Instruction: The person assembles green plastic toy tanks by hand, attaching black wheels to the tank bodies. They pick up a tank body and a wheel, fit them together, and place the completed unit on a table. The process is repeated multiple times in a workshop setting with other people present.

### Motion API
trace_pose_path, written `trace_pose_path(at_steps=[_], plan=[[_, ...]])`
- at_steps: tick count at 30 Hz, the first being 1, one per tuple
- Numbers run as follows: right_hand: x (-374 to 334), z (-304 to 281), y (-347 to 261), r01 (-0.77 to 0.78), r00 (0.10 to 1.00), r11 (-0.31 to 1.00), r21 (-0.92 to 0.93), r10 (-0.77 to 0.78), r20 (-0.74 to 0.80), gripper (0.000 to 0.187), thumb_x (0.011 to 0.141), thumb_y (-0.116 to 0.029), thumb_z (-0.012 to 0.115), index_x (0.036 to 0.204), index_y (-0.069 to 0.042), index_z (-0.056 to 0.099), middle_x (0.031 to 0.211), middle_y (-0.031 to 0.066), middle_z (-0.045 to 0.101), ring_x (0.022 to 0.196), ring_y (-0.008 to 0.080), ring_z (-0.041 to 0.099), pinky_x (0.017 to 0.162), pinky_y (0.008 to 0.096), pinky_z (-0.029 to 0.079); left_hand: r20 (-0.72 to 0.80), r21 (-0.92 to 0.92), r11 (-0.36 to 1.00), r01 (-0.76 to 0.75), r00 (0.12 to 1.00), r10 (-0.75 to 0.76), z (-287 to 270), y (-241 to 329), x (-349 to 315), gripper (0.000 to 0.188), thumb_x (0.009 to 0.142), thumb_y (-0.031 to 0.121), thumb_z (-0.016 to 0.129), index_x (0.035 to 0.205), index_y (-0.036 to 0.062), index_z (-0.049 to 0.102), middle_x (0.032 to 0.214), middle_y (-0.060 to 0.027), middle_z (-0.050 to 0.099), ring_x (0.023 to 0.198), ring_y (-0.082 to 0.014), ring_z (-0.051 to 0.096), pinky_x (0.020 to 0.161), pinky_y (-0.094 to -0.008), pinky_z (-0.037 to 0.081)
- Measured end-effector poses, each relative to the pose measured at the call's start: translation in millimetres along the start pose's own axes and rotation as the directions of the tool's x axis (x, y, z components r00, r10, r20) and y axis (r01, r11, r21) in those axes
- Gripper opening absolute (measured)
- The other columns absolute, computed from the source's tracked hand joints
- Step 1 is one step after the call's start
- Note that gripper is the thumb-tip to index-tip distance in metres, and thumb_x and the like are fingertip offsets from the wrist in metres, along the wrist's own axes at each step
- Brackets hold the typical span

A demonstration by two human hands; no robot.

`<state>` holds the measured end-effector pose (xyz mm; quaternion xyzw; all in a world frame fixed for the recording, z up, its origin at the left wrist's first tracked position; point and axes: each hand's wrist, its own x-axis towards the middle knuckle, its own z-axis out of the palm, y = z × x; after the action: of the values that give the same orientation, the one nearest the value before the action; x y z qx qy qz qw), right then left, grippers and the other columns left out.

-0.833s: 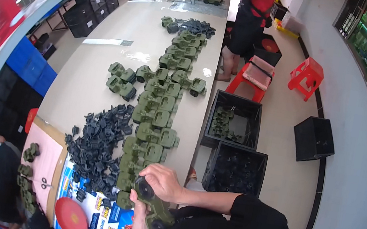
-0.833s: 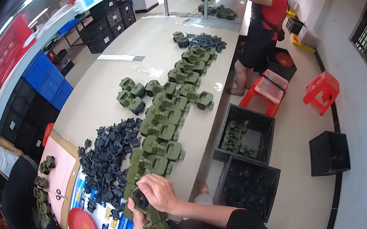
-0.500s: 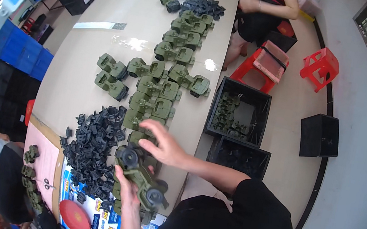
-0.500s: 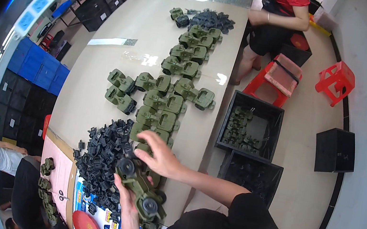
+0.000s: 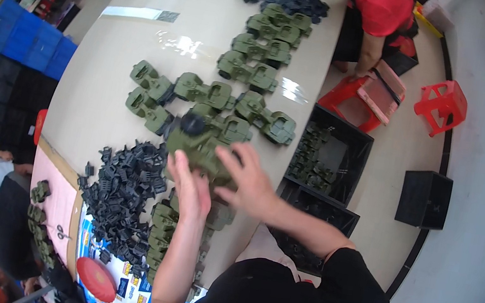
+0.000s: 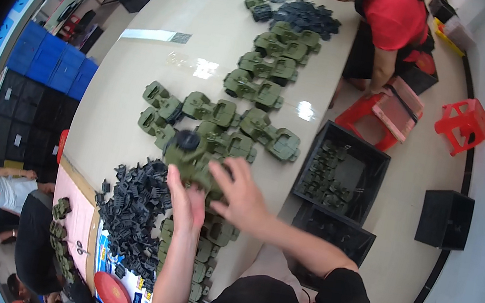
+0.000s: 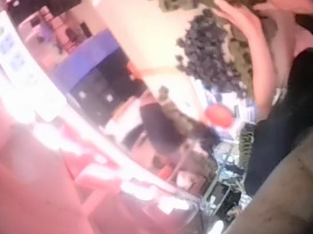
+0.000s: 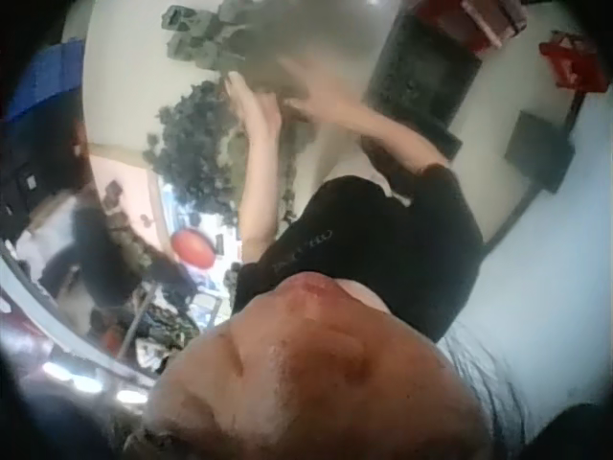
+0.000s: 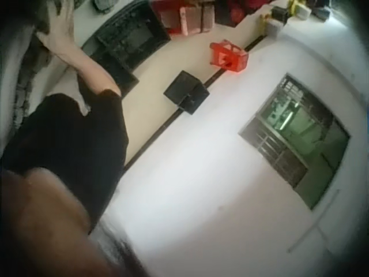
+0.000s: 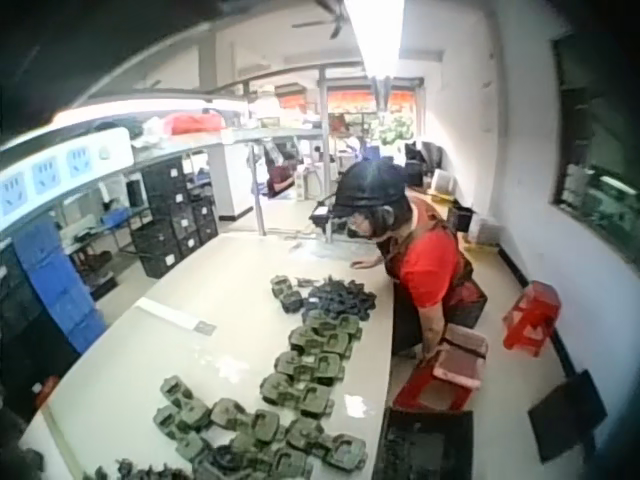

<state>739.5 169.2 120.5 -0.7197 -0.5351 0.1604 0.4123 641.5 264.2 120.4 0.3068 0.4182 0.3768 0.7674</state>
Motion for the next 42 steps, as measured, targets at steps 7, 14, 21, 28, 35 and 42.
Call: trace_pose_path(at_steps=[7, 14, 21, 28, 35, 42], plan=[[182.3, 16.1, 105.4, 0.029, 0.988, 0.980, 0.196, 0.002, -0.155, 0.046, 0.073, -0.027, 0.070, 0.111, -0.004, 0.060, 0.109, 0.0200, 0.057, 0.102, 0.0326, 0.056, 0.089, 0.0377, 0.044, 0.057, 0.360, 0.919, -0.162, 0.987, 0.152, -17.7, 29.2, 21.0, 0.060, 0.091, 0.027, 0.054, 0.140, 0.0082, 0.023, 0.139, -0.0133, 0.028, 0.123, -0.0269, 0.040, 0.099, -0.0415, 0.035], [345.1, 74.0, 216.4, -0.099, 0.995, 0.956, 0.275, 0.093, 0.036, 0.045, 0.075, -0.030, 0.067, 0.114, -0.010, 0.061, 0.104, 0.0147, 0.064, 0.098, 0.0218, 0.061, 0.086, 0.0326, 0.046, -0.233, 0.422, 0.897, 0.129, 0.972, -0.030, -135.4, 15.6, -50.9, 0.036, 0.091, 0.018, 0.055, 0.123, 0.0030, 0.048, 0.114, -0.0095, 0.054, 0.102, -0.0210, 0.057, 0.083, -0.0317, 0.046], [390.9, 73.7, 322.7, -0.019, 0.888, 0.998, 0.052, -0.007, 0.459, 0.045, 0.084, -0.034, 0.060, 0.121, -0.009, 0.056, 0.107, 0.0086, 0.061, 0.100, 0.0182, 0.056, 0.086, 0.0309, 0.043, -0.401, 0.396, 0.886, 0.239, 0.914, -0.068, -189.9, -14.0, -130.2, 0.028, 0.093, 0.019, 0.053, 0.114, 0.0026, 0.057, 0.101, -0.0065, 0.063, 0.093, -0.0150, 0.060, 0.083, -0.0274, 0.047], [407.4, 85.9, 346.0, 0.233, 0.959, 0.894, -0.383, -0.147, 0.241, 0.051, 0.091, -0.039, 0.048, 0.129, -0.005, 0.049, 0.126, 0.0117, 0.054, 0.117, 0.0256, 0.050, 0.097, 0.0314, 0.036, -0.640, 0.344, 0.925, 0.162, 0.761, 0.105, -252.6, -62.7, -230.6, 0.024, 0.090, 0.017, 0.056, 0.110, 0.0027, 0.059, 0.090, -0.0035, 0.064, 0.076, -0.0116, 0.060, 0.073, -0.0276, 0.049], [195.6, 116.2, 104.1, 0.229, 0.758, 0.970, 0.080, -0.229, 0.610, 0.039, 0.094, -0.024, 0.051, 0.123, 0.001, 0.052, 0.122, 0.0102, 0.055, 0.111, 0.0165, 0.050, 0.095, 0.0275, 0.036, -0.972, 0.230, 0.777, 0.585, 0.181, 0.152, -472.6, 2.0, -373.5, 0.043, 0.078, 0.018, 0.061, 0.114, -0.0021, 0.050, 0.073, -0.0144, 0.064, 0.054, -0.0219, 0.064, 0.046, -0.0333, 0.051], [71.0, 134.0, -10.1, 0.275, 0.625, 0.961, -0.011, -0.170, 0.762, 0.030, 0.091, -0.018, 0.054, 0.117, -0.002, 0.056, 0.113, 0.0121, 0.060, 0.101, 0.0185, 0.057, 0.085, 0.0289, 0.043, -0.983, 0.142, 0.696, 0.704, 0.016, 0.185, -577.6, 40.0, -430.3, 0.058, 0.077, 0.022, 0.061, 0.129, 0.0032, 0.044, 0.083, -0.0148, 0.066, 0.056, -0.0199, 0.064, 0.048, -0.0316, 0.052]])
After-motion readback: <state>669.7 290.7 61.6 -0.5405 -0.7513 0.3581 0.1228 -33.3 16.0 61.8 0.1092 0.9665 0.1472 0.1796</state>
